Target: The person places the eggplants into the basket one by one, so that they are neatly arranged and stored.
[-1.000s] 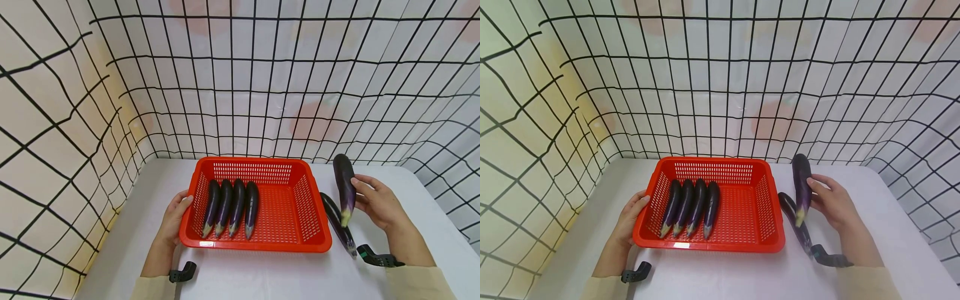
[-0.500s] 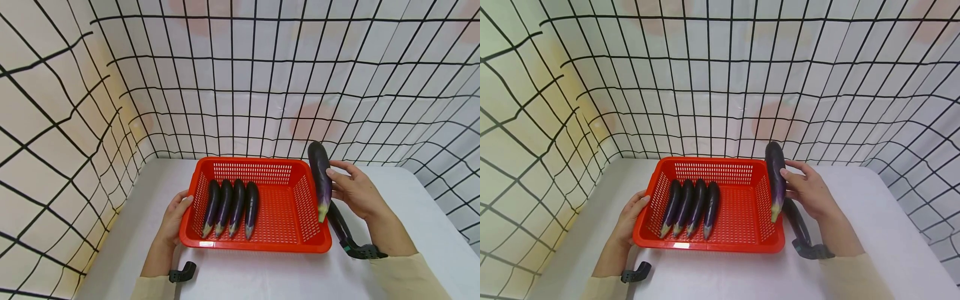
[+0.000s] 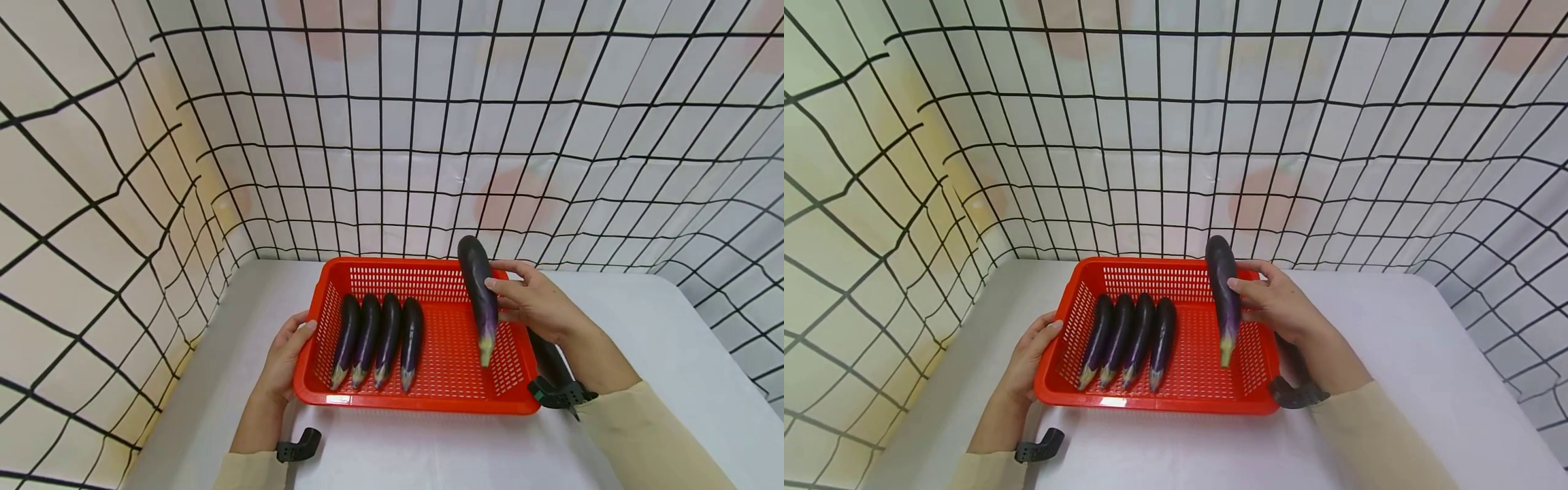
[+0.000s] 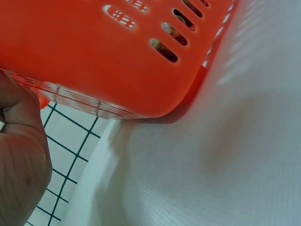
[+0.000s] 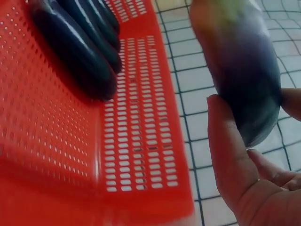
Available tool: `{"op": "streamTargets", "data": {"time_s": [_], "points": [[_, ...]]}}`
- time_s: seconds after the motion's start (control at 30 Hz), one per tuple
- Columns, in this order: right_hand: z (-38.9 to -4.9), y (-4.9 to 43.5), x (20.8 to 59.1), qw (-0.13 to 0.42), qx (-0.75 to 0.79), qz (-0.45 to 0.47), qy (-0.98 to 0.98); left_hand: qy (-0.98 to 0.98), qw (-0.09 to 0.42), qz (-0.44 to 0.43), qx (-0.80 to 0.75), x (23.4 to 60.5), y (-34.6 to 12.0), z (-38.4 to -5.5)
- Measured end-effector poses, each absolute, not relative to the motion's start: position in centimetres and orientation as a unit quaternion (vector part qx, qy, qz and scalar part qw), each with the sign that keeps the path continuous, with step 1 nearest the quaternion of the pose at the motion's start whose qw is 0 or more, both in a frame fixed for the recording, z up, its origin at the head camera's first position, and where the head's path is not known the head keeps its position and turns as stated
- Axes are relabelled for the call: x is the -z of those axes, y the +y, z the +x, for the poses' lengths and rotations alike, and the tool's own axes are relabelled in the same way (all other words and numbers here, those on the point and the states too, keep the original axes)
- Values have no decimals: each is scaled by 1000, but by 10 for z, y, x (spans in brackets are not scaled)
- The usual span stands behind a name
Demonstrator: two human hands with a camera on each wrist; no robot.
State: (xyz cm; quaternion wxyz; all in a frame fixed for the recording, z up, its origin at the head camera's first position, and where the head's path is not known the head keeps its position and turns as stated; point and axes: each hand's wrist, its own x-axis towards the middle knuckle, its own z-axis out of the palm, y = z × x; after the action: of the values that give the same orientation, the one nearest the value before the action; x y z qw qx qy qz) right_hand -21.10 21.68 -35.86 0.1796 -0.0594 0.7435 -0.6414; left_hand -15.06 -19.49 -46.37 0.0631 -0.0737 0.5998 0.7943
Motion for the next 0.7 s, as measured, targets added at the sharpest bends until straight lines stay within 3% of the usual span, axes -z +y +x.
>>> {"op": "streamTargets", "data": {"time_s": [0.7], "points": [[-235,162,386,290,545,-21,786,608,62,-73,-788,463,-196,-150]]}}
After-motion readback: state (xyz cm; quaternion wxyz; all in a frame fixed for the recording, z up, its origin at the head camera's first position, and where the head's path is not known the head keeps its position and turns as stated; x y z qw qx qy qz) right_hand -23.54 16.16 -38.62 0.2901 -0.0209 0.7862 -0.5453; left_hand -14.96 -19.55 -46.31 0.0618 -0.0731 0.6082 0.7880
